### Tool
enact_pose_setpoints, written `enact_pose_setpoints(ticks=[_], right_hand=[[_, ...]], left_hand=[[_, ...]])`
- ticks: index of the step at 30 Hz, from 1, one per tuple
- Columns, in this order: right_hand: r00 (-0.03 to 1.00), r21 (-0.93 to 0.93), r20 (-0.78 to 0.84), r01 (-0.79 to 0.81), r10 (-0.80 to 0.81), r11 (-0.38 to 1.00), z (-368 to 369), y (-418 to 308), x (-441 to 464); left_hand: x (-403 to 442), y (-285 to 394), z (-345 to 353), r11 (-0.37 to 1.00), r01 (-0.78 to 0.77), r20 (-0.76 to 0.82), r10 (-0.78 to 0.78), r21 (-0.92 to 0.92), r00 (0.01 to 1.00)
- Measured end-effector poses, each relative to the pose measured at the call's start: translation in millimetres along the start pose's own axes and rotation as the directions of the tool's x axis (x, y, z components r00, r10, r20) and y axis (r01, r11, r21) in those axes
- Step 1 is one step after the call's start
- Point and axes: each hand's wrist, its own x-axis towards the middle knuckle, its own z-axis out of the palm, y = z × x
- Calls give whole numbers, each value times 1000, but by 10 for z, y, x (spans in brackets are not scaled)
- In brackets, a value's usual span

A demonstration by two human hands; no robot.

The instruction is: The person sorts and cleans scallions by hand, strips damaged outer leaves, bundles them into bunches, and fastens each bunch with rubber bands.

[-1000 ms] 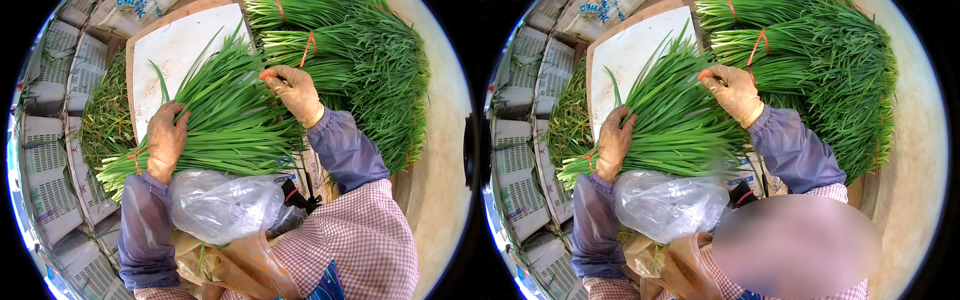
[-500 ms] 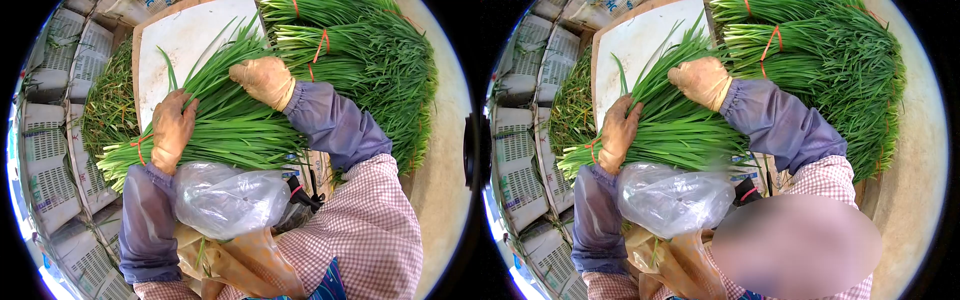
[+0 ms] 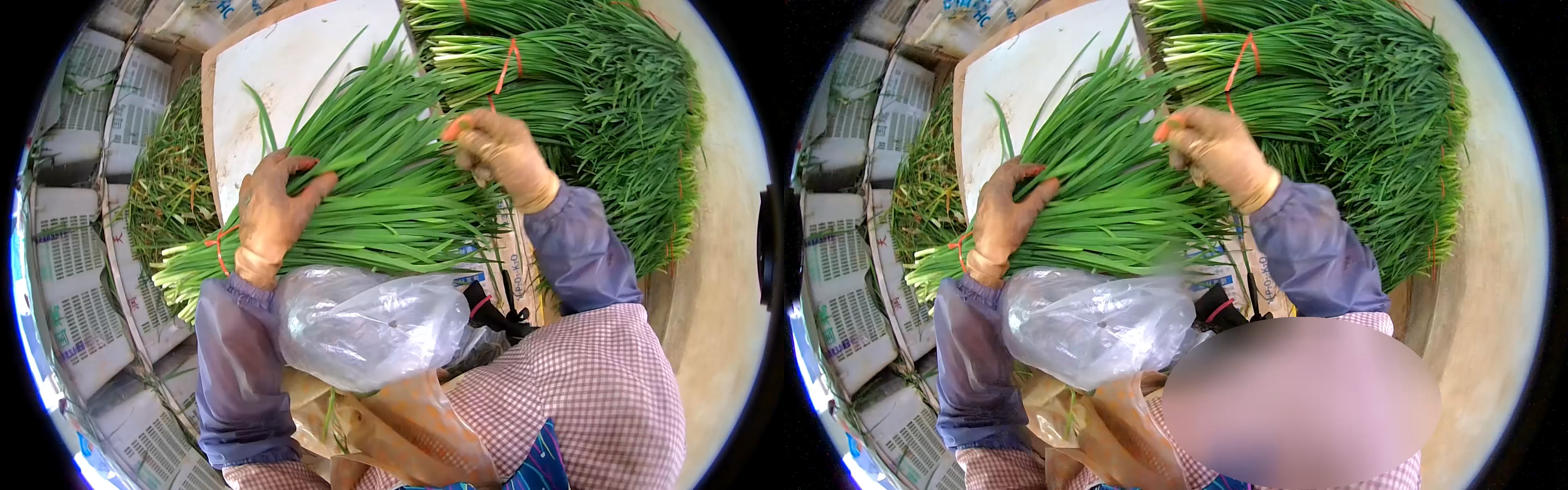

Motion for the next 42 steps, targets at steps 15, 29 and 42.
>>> enact_pose_setpoints(ticks=[15, 29, 42], right_hand=[[922, -637, 93, 345, -375, 689, -104, 157, -331], [947, -414, 306, 222, -95, 883, 914, -81, -372], [537, 475, 440, 541, -720, 694, 1821, -505, -861]], left_hand=[[79, 7, -2, 940, 332, 61, -328, -79, 943], [55, 4, -72, 941, 305, 116, -290, -144, 950], [-618, -758, -1009, 705, 190, 50, -215, -683, 975]])
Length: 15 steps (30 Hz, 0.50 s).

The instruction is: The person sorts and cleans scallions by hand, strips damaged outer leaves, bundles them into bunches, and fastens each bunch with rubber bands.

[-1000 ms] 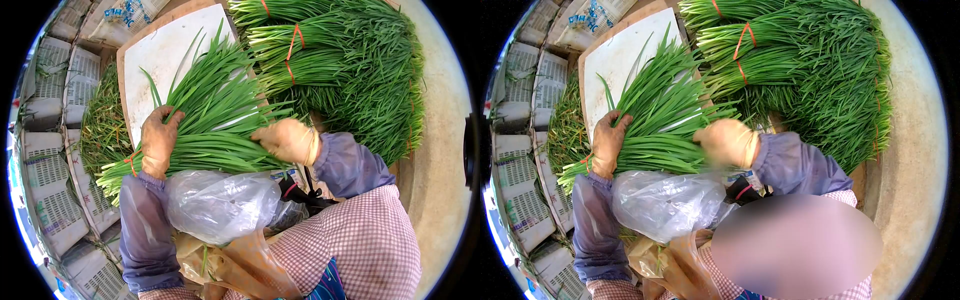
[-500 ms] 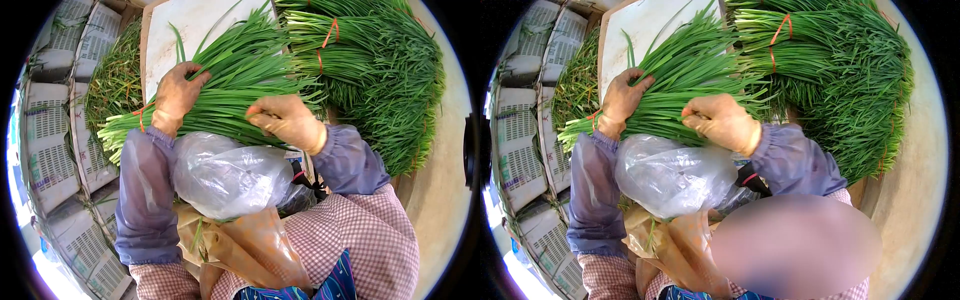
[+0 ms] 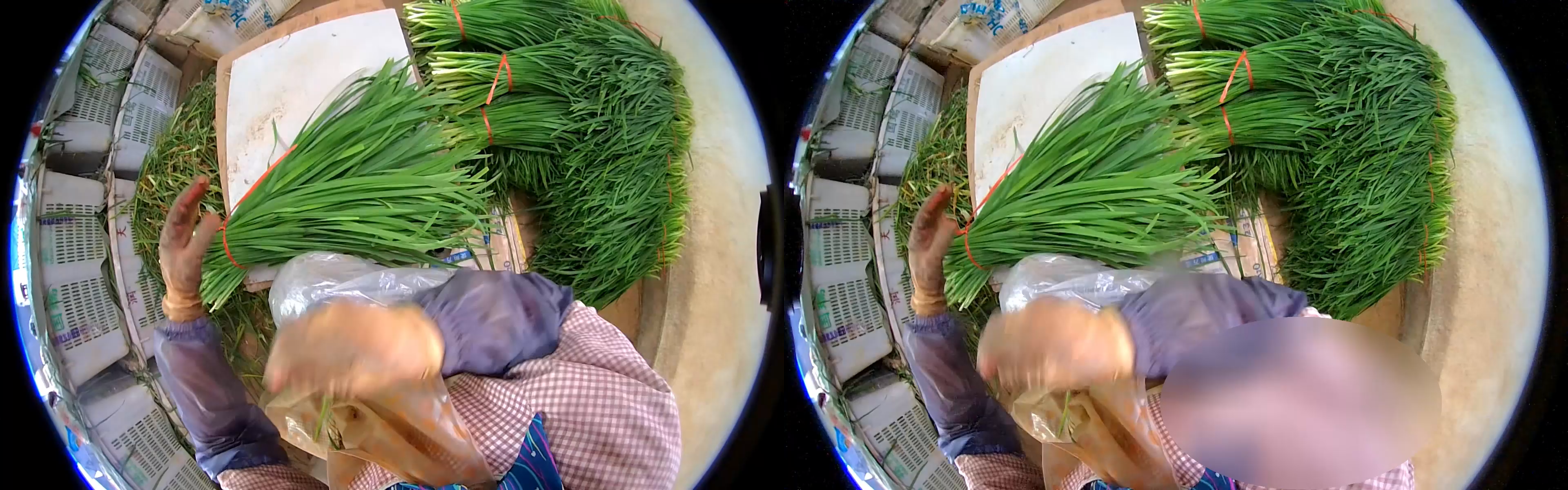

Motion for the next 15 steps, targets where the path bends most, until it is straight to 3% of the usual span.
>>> enact_pose_setpoints(ticks=[1, 3, 4, 5, 6, 7, 9, 10, 11, 13, 14, 15], right_hand=[[992, -178, 81, 108, -94, 978, 164, -19, 67], [981, -397, 177, 150, -85, 905, 227, 79, 212], [987, -382, 163, 63, 0, 922, 169, 203, 341], [984, -367, 153, -27, 89, 930, 55, 354, 497], [983, -477, 135, -47, 126, 878, -55, 468, 644], [982, -586, 106, -66, 157, 808, -130, 546, 775], [919, -786, 126, -137, 373, 603, -215, 615, 1014], [927, -819, 146, -82, 345, 568, -232, 817, 1038], [931, -847, 169, -30, 323, 530, -246, 1010, 1018], [788, -881, 217, -97, 576, 463, -288, 929, 1118], [701, -881, 247, -125, 669, 456, -344, 875, 1157], [707, -888, 243, -114, 664, 445, -393, 819, 1190]], left_hand=[[-67, 59, -41, 1000, -12, -2, 12, 6, 1000], [-204, 271, -85, 872, 56, 203, -175, 486, 963], [-247, 382, -50, 732, 9, 268, -261, 681, 927], [-299, 293, 1, 593, -150, 300, -163, 791, 940], [-360, -40, 11, 596, -144, 291, -156, 790, 944], [-423, -498, 19, 700, -78, 151, -43, 709, 988], [-459, -469, 112, 318, -273, 204, 235, 908, 950], [-451, -299, 229, 151, -365, 272, 428, 919, 862], [-546, -345, 264, 136, -270, 201, 382, 953, 902], [-680, -130, 420, 226, -171, 73, 386, 959, 920], [-696, -86, 408, 169, -150, 64, 432, 974, 900], [-691, -43, 384, 111, -123, 57, 473, 986, 879]])
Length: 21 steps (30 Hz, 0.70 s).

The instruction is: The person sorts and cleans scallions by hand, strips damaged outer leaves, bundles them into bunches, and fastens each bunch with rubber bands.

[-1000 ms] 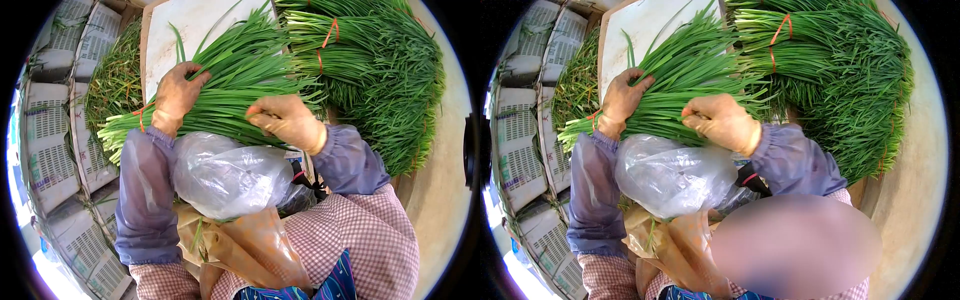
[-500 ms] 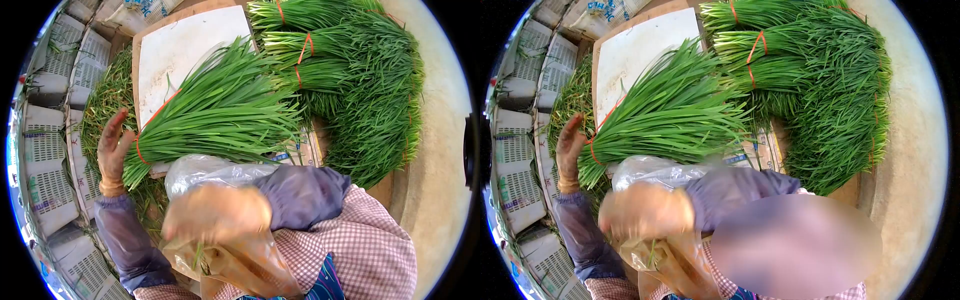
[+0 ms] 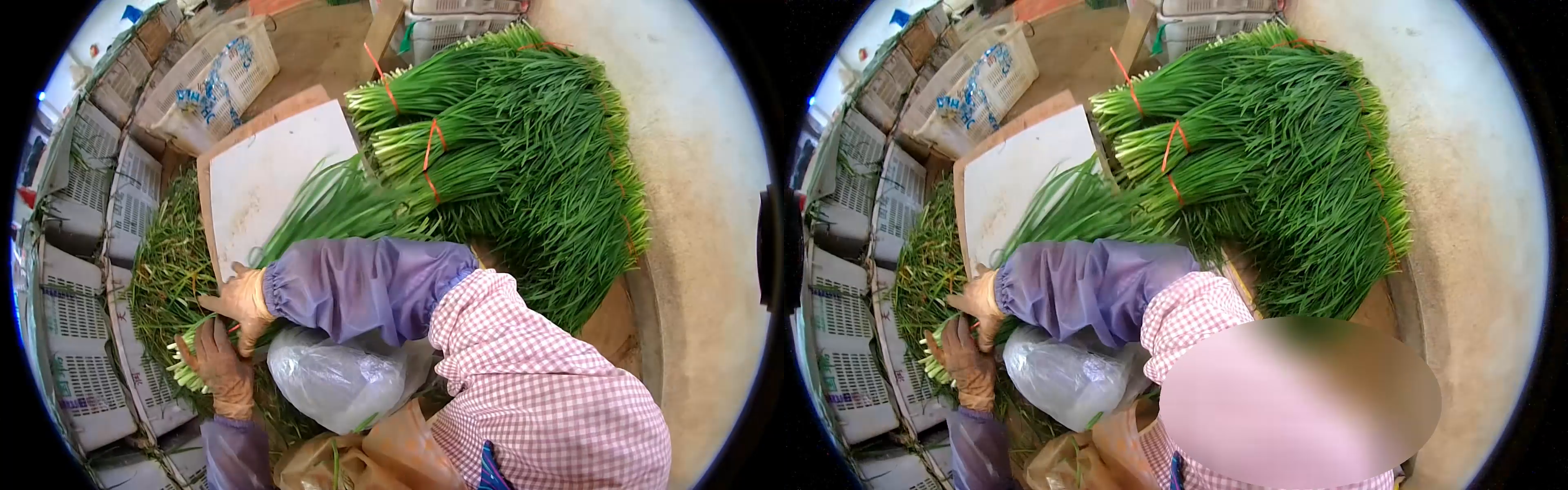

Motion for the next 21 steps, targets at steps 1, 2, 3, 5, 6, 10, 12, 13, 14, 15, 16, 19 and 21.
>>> enact_pose_setpoints(ticks=[1, 2, 3, 5, 6, 10, 12, 13, 14, 15, 16, 19, 21], right_hand=[[994, 36, 107, -21, 17, 999, -63, 26, -37], [976, 76, 217, -48, 31, 996, -110, 51, -74], [983, 127, 181, -38, 15, 991, -148, 95, -67], [993, 210, 118, -37, 12, 977, -306, 201, -202], [999, 297, 51, -22, 7, 955, -370, 212, -293], [951, 382, -299, 41, 82, 923, -540, -34, -801], [920, 428, -354, 1, 167, 904, -609, -107, -1065], [860, 459, -469, 43, 201, 887, -615, -107, -1182], [783, 485, -573, 89, 240, 870, -603, -107, -1271], [707, 447, -667, 126, 236, 886, -578, -121, -1339], [698, 442, -676, 127, 237, 888, -552, -174, -1387], [685, 461, -707, 261, 174, 848, -492, -478, -1467], [733, 365, -664, 146, 147, 920, -455, -666, -1479]], left_hand=[[1, -41, -64, 1000, -13, 10, 13, 9, 1000], [52, -59, -138, 1000, -13, 0, 13, 7, 1000], [94, -75, -201, 996, -48, -70, 54, 74, 996], [179, -98, -315, 985, -68, -164, 94, 157, 982], [248, -78, -396, 985, -69, -173, 97, 159, 980], [498, 173, -907, 921, -42, -212, 133, 388, 968], [496, 322, -1288, 977, -9, -269, 68, 211, 961], [403, 277, -1375, 996, 19, -272, 5, 85, 962], [357, 303, -1396, 996, 13, -277, 12, 89, 961], [338, 347, -1410, 881, 132, -235, -262, -455, 936], [356, 405, -1400, 478, 199, -52, -461, -855, 886], [389, 327, -928, -82, 93, 117, -364, -992, 924], [493, 453, -898, -574, 31, 275, -344, -819, 898]])
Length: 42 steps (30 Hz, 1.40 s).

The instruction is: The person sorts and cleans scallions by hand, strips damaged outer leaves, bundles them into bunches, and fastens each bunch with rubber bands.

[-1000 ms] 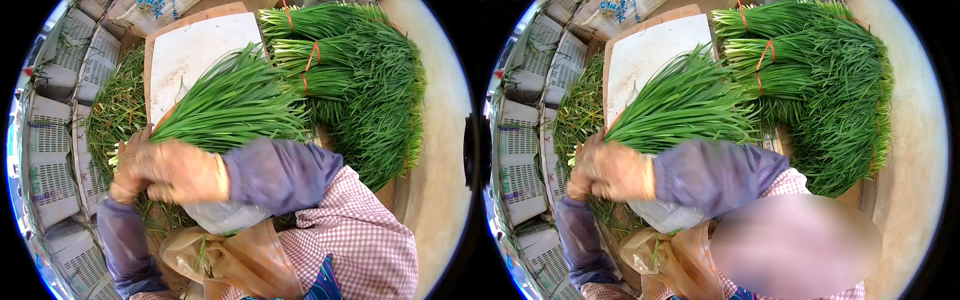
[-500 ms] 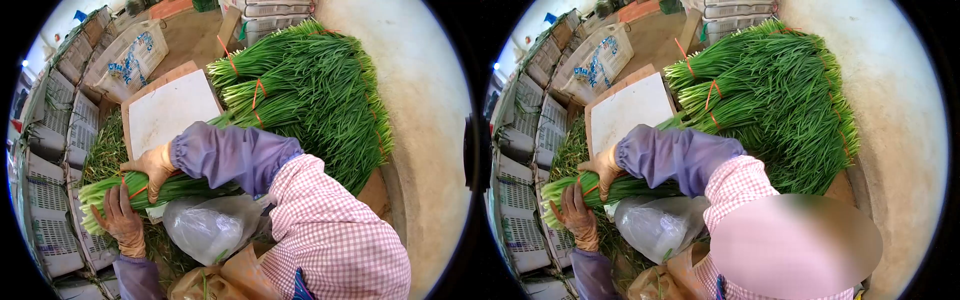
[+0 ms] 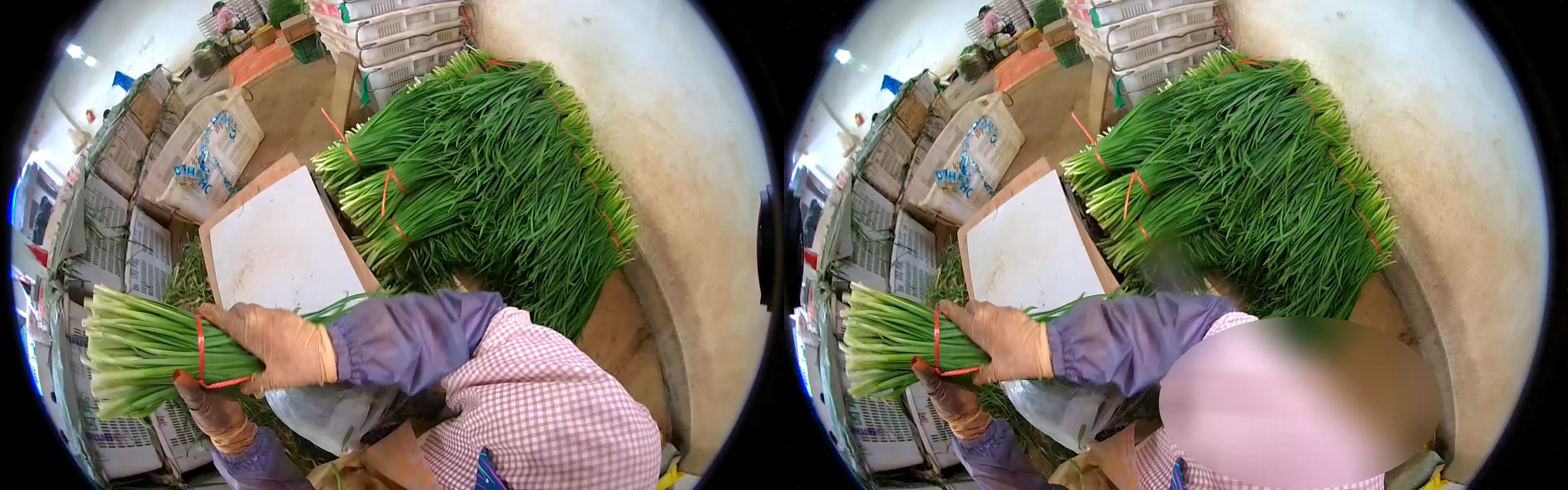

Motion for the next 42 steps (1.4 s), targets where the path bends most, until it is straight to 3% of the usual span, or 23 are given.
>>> enact_pose_setpoints(ticks=[4, 6, 7, 9, 11, 12, 13, 14, 16, 18, 19, 21, 22, 25, 26, 28, 30, 33, 34, 37, 38, 40, 42], right_hand=[[988, -190, -10, 150, -154, 970, -257, 204, -135], [973, 166, -32, 230, -228, 959, -249, 622, -298], [991, 405, 2, 119, -131, 906, -193, 710, -437], [984, 586, 100, -177, 146, 791, -247, 606, -528], [984, 379, -154, -22, 86, 925, -242, 820, -451], [966, 256, -260, 83, -15, 963, -423, 974, -471], [941, 675, -228, -32, 249, 737, -817, 705, -412], [925, 666, -292, 15, 242, 746, -1155, 698, -342], [827, 493, -544, 175, 145, 852, -1785, 856, -150], [705, 697, -587, 190, 397, 692, -2507, 820, 47], [607, 617, -670, 136, 427, 775, -2894, 862, 140], [486, 417, -812, 95, 324, 904, -3740, 1348, 272], [507, 314, -834, 109, 219, 943, -4236, 1715, 246], [259, 438, -878, 90, 403, 895, -4864, 2250, -197], [85, 477, -832, -396, 549, 785, -5171, 2981, -529], [-11, 507, -831, -425, 556, 750, -4924, 3335, -810], [-209, 592, -796, -466, 568, 658, -4528, 3559, -1016], [-142, 408, -894, -650, 424, 641, -4456, 3548, -1004], [-177, 493, -842, -636, 510, 594, -4421, 3397, -955], [-126, 395, -898, -650, 421, 649, -4578, 4231, -1097], [-103, 564, -816, -358, 569, 744, -4190, 3279, -908], [120, 612, -677, -457, 726, 645, -3909, 3046, -878], [478, 549, -488, -482, 730, 683, -3150, 2659, -816]], left_hand=[[221, 108, 458, 989, -62, -95, 49, -136, 994], [379, 266, 641, 985, -16, 26, 21, -171, 999], [464, 297, 743, 977, 42, 142, -12, -209, 990], [636, 196, 978, 972, 100, 61, -89, -213, 994], [723, 8, 1383, 931, -25, -3, 29, 365, 1000], [708, -39, 1633, 876, -42, 143, -31, 481, 989], [693, -57, 1811, 807, -72, 274, -114, 586, 955], [714, -109, 1809, 842, -23, 345, -196, 539, 918], [756, -405, 1531, 870, 141, 408, -358, 473, 840], [712, -321, 1207, 721, 302, 246, -548, 623, 800], [658, -246, 1098, 673, 443, 152, -633, 592, 759], [550, -195, 753, 536, 560, -98, -662, 632, 743], [467, -164, 534, 538, 572, -165, -623, 620, 765], [82, -91, -343, 673, 586, -258, -530, 451, 808], [-40, -72, -414, 671, 587, -257, -533, 452, 806], [-261, -44, -493, 649, 683, -555, -450, 336, 700], [-471, -51, -671, 588, 738, -580, -489, 332, 651], [-665, -119, -773, 552, 790, -576, -566, 267, 590], [-723, -127, -845, 553, 798, -585, -574, 239, 573], [-849, -162, -1006, 582, 786, -611, -550, 208, 569], [-888, -179, -1083, 598, 771, -624, -520, 222, 583], [-999, -243, -1459, 597, 747, -536, -545, 293, 645], [-1065, -95, -1054, 644, 702, -497, -522, 304, 694]])
